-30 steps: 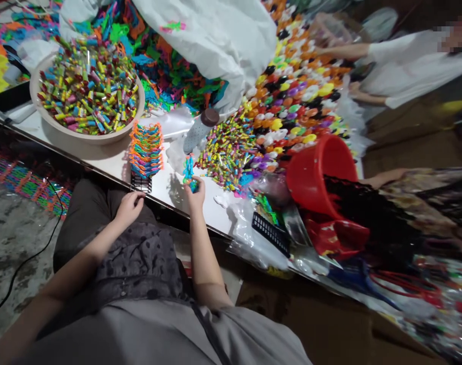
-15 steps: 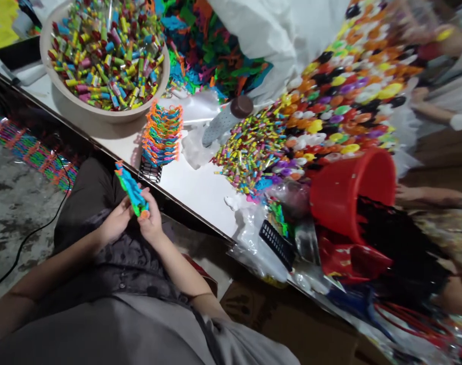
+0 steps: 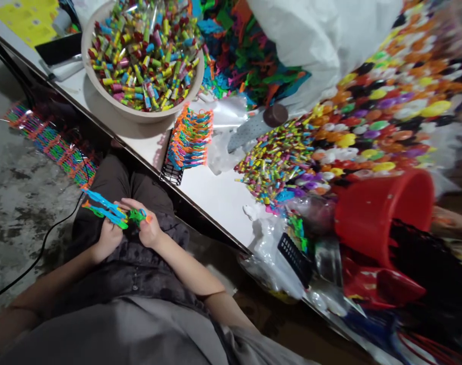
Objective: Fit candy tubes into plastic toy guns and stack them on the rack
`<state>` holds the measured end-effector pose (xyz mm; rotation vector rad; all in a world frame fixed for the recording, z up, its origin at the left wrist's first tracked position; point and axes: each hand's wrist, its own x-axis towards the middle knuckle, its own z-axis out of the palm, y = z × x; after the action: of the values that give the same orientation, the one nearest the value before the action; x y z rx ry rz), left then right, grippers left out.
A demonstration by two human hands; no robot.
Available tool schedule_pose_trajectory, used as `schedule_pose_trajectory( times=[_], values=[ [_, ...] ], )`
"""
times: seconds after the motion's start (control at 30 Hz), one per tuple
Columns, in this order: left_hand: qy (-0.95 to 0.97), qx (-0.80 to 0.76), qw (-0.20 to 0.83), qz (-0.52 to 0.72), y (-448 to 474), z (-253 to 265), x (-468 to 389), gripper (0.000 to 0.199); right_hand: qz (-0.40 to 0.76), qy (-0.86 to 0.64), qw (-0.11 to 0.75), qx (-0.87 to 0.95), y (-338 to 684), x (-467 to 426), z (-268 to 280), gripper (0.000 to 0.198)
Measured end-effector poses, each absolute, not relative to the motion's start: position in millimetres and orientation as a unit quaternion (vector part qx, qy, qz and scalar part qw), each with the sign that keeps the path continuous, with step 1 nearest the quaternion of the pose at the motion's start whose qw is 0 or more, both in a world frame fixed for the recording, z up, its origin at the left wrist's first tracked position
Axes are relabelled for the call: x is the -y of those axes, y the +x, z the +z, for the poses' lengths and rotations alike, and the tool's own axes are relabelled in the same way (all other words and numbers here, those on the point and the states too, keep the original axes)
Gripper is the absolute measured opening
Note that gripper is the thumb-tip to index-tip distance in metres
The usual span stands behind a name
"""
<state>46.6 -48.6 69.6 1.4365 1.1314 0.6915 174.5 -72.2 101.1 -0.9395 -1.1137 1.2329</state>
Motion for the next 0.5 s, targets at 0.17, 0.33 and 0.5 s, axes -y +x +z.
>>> schedule_pose_trajectory(
  times=[0.17,0.33,0.5],
  values=[
    [0.583,-0.443,0.600,0.322,35.5,75.4,35.3,0.030,0.450,-0.431,0.582,0.523,170.5,71.1,91.0,0.061],
    [0.615,-0.425,0.587,0.310,31.7,74.7,25.5,0.029,0.440,-0.499,0.543,0.513,165.4,66.9,88.0,0.076],
    [0.602,-0.453,0.551,0.359,26.4,67.8,17.2,0.028,0.440,-0.550,0.572,0.421,175.6,57.0,103.3,0.066]
  ],
)
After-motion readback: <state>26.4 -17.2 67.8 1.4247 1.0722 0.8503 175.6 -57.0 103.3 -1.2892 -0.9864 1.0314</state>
